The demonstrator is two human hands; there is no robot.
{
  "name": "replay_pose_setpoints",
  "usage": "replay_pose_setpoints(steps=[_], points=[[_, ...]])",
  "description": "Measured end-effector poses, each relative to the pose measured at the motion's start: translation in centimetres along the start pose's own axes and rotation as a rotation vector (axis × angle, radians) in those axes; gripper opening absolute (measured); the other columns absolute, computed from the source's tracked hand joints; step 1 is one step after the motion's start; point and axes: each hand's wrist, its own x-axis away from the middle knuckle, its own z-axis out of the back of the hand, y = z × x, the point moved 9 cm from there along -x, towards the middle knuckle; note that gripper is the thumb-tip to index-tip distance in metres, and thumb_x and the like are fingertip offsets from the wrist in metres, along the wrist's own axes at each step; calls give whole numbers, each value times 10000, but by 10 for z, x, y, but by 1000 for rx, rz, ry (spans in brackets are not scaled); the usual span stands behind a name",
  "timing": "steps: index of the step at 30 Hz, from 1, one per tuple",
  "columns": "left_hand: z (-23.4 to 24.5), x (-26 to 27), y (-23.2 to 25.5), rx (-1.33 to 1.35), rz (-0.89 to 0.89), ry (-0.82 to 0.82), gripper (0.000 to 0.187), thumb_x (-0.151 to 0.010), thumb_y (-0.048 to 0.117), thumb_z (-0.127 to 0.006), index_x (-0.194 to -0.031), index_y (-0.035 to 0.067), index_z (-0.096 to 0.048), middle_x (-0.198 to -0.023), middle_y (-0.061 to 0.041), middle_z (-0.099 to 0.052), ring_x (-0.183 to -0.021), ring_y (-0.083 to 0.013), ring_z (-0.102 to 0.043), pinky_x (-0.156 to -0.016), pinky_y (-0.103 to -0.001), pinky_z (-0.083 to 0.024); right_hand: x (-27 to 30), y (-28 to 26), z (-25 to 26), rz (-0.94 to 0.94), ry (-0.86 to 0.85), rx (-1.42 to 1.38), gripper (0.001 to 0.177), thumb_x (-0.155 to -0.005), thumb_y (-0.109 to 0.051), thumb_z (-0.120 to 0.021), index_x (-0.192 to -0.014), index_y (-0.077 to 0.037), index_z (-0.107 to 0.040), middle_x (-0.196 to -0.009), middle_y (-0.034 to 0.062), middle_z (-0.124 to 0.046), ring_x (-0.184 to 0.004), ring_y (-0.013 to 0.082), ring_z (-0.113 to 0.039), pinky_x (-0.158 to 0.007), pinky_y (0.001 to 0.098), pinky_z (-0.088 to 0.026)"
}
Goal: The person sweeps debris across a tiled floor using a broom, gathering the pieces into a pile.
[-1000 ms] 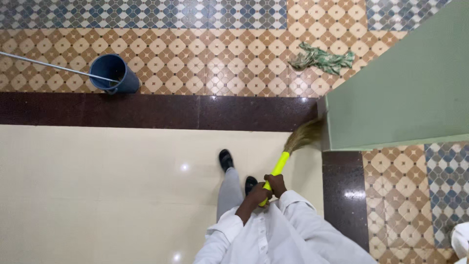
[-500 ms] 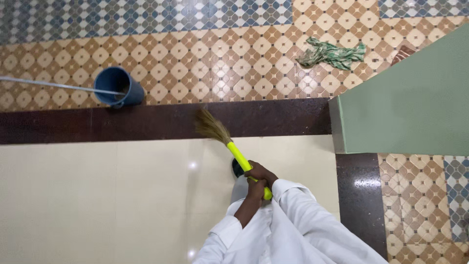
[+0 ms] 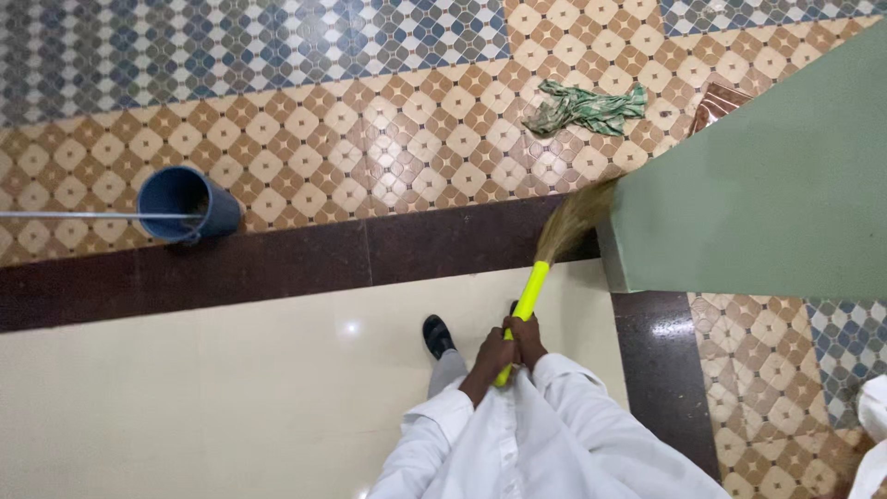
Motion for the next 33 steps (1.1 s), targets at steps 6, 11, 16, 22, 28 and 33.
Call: replay_pose_setpoints(steps=[6, 11, 16, 22, 28, 33], points=[[-40, -7, -16, 360, 81, 59, 657, -868, 289, -654, -1269, -193, -459, -1054, -277, -662, -809, -310, -710, -645, -400, -597, -21, 16, -8, -260, -225, 663, 276, -741, -204, -809, -837, 41, -725, -771, 161, -735, -659, 267, -707, -590, 386, -555], [-61, 6, -28, 562, 254, 313, 799, -867, 229, -641, -1455, -58, -181, -1293, -277, -601, -1047, -318, -683, -804, -410, -604, -21, 21, -37, -157, -633, 917, 435, -724, -235, -827, -995, 83, -706, -903, 207, -753, -724, 268, -731, -628, 394, -588], [-76, -1, -7, 579, 169, 359, 714, -927, 287, -633, -1434, -64, -274, -1254, -236, -621, -958, -275, -707, -745, -376, -600, -32, 3, -31, -7, -759, 1044, 539, -723, -230, -826, -1163, 34, -662, -1001, 191, -761, -812, 247, -724, -730, 387, -591], [-144, -21, 30, 555, 76, 60, 434, -823, 50, -627, -1240, -62, -587, -890, -177, -694, -686, -295, -682, -518, -405, -558, -57, -25, 68, -124, -448, 763, 391, -725, -208, -770, -989, 75, -717, -871, 211, -758, -716, 288, -730, -644, 423, -590], [-158, -39, 66, 158, -128, -81, 290, -826, 54, -745, -1101, -23, -696, -836, -108, -748, -677, -214, -735, -560, -326, -568, -68, -36, 145, -277, -9, 524, 350, -757, -182, -761, -914, 127, -711, -798, 220, -741, -675, 330, -723, -592, 457, -578], [-153, -42, 42, 485, 109, -63, 411, -768, -12, -657, -1175, -33, -604, -787, -146, -682, -611, -279, -660, -482, -418, -537, -78, -33, 97, -274, -249, 723, 348, -771, -202, -770, -923, 105, -713, -826, 196, -748, -703, 295, -730, -616, 431, -582]])
